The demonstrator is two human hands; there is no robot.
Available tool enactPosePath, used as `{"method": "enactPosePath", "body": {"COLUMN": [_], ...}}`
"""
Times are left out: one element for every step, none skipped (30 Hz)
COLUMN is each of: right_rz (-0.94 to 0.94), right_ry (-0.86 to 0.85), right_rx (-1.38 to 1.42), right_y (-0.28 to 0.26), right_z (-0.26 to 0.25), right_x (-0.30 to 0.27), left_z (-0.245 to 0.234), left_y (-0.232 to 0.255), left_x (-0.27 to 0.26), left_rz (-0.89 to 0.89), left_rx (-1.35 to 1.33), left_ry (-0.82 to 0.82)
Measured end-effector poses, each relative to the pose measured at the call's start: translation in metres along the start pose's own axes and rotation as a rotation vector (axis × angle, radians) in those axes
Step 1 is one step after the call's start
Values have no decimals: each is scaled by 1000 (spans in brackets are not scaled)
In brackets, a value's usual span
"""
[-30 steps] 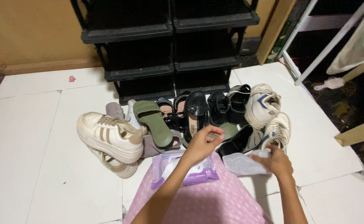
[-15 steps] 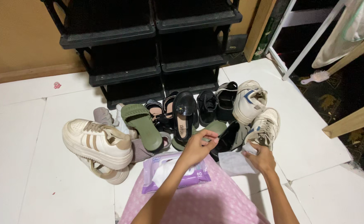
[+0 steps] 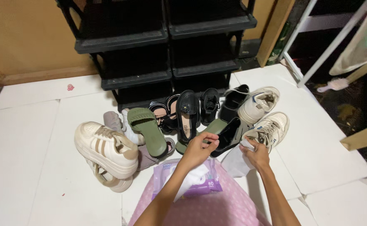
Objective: The person sits on the floor and removes several pairs of shoes from a black plastic shoe rack, placing them on the floor. They then open a pack of wet wipes and use a wipe to clean the surface of a black shoe.
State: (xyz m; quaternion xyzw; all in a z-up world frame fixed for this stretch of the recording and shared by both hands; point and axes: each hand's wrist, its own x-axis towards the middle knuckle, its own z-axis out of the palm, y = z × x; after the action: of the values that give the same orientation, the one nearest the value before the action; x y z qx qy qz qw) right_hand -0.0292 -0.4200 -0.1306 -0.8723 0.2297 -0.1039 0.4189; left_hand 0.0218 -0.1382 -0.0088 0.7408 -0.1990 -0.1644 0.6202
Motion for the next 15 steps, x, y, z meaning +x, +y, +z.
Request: {"method": "enactPosePath", "body": {"right_rz": [45,92,139,110,81,57,32,7,-19,-28,-37,-46,-33,-18,-2], "right_ry": [-28,-53,-79,-72,-64,-56,-54,-48,-42,-42,-42,-45,-55,-64,-73], "right_rx": [40,80,119,166,214,260,253,243,232,256,281,306,310,314,318], "right_y": [-4,-7,-11,-14,-18,-20,-22,-22,-23,-26,-29,-31,-34,-36,-38], "right_z": [4,9,13,18,23,27,32,35,36,38,39,41,43,45,46], "right_x": [3,5,7,8,10,9,7,6,4,3,1,0,-2,-6,-8], "left_z": [-4,-8,-11,-14,-16,-17,-19,-20,-20,-19,-18,-16,-15,-12,-9], "left_y": [0,0,-1,-1,-1,-2,-4,-6,-8,-9,-11,-14,-18,-22,-26], "left_x": [1,2,3,5,7,9,9,11,12,15,18,21,23,24,25], "left_rz": [-12,-24,-35,-39,-43,-49,-52,-52,-51,-43,-34,-28,-37,-48,-58], "left_rx": [-1,-3,-4,3,10,16,19,20,20,21,22,25,23,20,18], "left_ry": [8,14,20,28,36,40,44,45,46,49,51,56,51,43,36]}}
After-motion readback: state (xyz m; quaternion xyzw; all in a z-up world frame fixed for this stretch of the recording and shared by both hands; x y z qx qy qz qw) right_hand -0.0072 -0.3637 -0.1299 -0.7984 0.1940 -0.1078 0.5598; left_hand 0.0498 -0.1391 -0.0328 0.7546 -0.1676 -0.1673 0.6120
